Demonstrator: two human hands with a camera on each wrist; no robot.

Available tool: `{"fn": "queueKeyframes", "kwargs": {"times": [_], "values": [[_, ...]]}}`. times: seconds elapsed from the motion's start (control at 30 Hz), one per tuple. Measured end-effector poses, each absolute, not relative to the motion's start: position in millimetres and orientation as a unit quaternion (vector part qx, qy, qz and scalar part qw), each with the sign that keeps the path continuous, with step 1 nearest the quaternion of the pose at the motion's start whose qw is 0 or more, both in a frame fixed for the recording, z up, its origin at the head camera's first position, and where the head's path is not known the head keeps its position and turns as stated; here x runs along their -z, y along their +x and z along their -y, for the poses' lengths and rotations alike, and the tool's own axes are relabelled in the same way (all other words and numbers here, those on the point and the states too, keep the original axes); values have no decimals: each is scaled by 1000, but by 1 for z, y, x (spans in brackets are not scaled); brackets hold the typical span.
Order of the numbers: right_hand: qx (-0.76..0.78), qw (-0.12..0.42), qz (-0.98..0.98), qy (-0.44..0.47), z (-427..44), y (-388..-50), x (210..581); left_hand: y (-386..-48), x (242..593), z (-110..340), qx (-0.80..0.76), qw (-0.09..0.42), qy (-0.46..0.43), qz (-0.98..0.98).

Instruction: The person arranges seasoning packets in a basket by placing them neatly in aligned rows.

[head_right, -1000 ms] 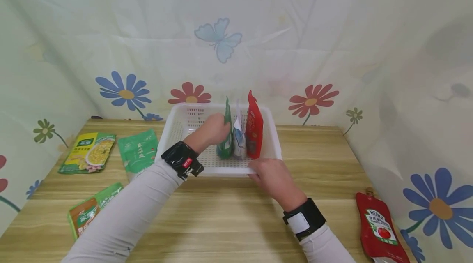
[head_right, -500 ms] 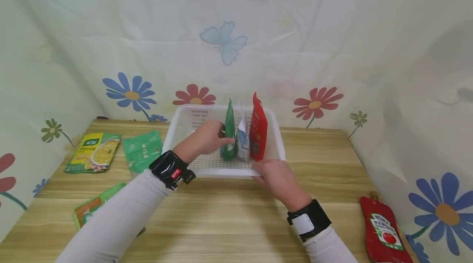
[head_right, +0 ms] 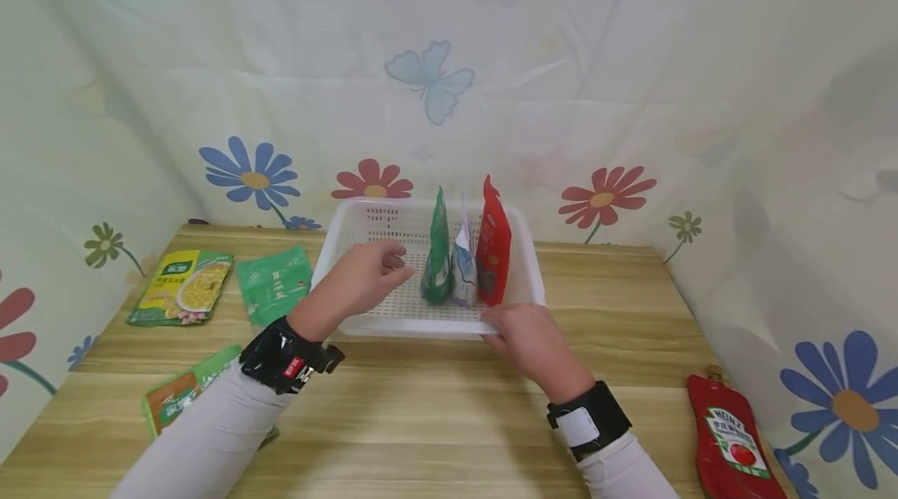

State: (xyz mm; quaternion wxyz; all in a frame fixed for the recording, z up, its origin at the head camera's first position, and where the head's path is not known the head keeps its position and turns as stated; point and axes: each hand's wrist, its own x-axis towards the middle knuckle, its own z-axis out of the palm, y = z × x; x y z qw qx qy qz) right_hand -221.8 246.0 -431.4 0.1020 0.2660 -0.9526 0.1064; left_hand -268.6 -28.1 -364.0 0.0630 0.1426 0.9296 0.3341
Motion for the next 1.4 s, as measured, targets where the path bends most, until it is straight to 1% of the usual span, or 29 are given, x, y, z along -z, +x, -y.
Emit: {"fn": "queueKeyframes", "kwargs": {"times": [0.13, 0.27, 0.43, 0.57, 0.7, 0.83, 0.93, 1.03, 1.23, 1.4], "values": [[-106, 106, 951, 271, -245, -221, 431, -260, 362, 55, -372, 20, 120, -920], [-106, 105, 950, 273, -243, -220, 431, -255, 363, 92, -405, 7, 73, -911], [-106, 108, 950, 273, -242, -220, 431, -252, 373, 148, -397, 24, 11, -917], [-103, 111, 950, 274, -241, -221, 431, -250, 391, 186, -343, 35, -11, -939], [-100, 113, 950, 272, -242, -221, 432, -253, 410, 208, -267, 76, -25, -960], [-97, 120, 949, 273, -244, -222, 432, -259, 423, 219, -236, 141, -56, -960], [-97, 126, 948, 274, -245, -222, 433, -266, 428, 222, -229, 176, -73, -954], [-98, 125, 949, 272, -247, -222, 433, -273, 432, 222, -224, 197, -80, -951], [-102, 116, 952, 264, -249, -222, 433, -283, 438, 215, -252, 217, -105, -937], [-104, 108, 954, 261, -246, -221, 432, -282, 436, 213, -230, 215, -99, -944]]}}
